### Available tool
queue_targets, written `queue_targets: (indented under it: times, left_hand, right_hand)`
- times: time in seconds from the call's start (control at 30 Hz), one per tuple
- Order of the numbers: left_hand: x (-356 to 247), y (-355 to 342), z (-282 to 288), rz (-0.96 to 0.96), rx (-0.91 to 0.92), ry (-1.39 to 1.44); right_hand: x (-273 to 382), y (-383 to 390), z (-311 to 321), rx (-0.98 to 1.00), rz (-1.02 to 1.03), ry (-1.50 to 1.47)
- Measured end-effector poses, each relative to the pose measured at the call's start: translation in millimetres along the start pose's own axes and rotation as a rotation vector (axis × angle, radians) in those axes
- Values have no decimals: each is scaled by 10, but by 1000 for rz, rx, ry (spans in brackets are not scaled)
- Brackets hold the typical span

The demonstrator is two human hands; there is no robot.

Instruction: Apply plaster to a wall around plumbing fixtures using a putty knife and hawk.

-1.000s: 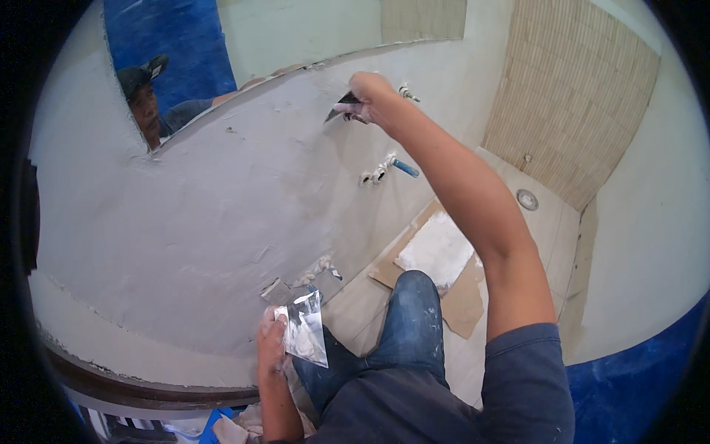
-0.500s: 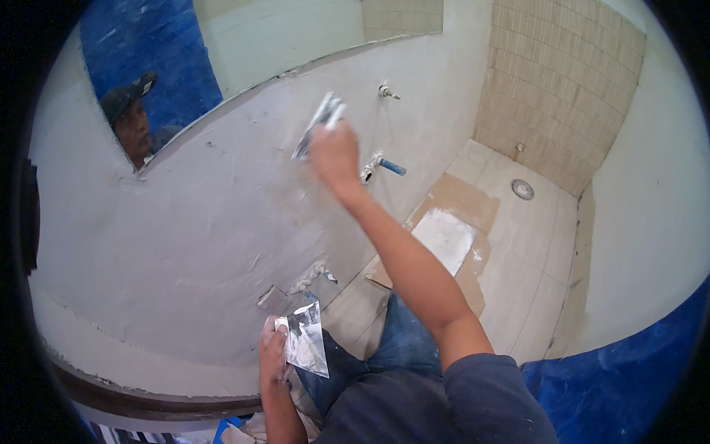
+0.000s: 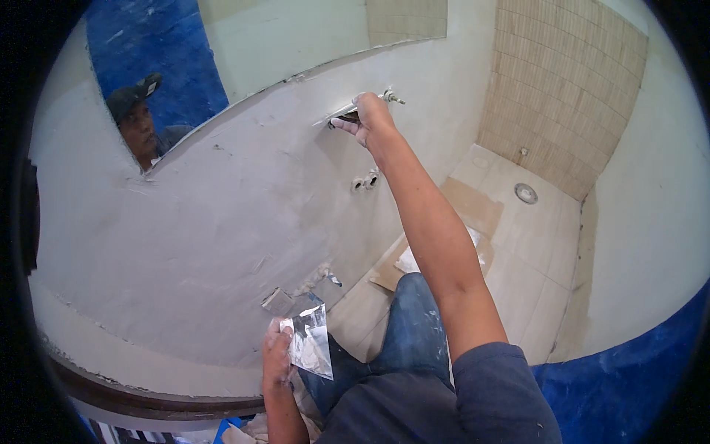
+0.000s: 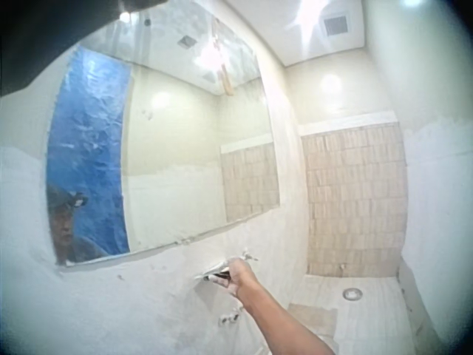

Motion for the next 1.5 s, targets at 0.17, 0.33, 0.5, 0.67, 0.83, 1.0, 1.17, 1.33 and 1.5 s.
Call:
queue_targets:
  times: [0.17,0.33,0.5,0.67,0.83,1.0,1.17,1.33,1.5]
  left_hand:
    - [-10,22,11,2,-3,23]
    - [74,-5,102,10,2,-5]
    - [119,-57,73,16,67,-33]
    - [82,-33,106,9,31,-18]
    - [23,7,28,-11,16,11]
    - [-10,52,64,-32,-27,-45]
    - [-28,54,-2,-28,-20,-6]
    - [-8,22,-35,-29,0,11]
    - [75,-9,53,-26,3,18]
  right_hand:
    - [-113,114,-72,-9,4,7]
    - [-128,141,-81,-26,-22,-31]
    - [-54,-35,-7,-82,-74,-108]
    - [33,-37,-271,-127,-9,8]
    - [-1,-208,-274,-190,99,181]
    - [-48,-151,-365,-307,385,793]
    - [-177,277,-602,-317,671,1056]
    - [-356,563,-784,-286,907,1124]
    - [-586,725,-720,-190,987,1155]
Point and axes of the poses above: each hand's wrist, its own y-axis away from the middle knuckle, its own z-axis out of the back of the hand, x = y × z, the point moved 4 cm from there along -y, towards the middle knuckle
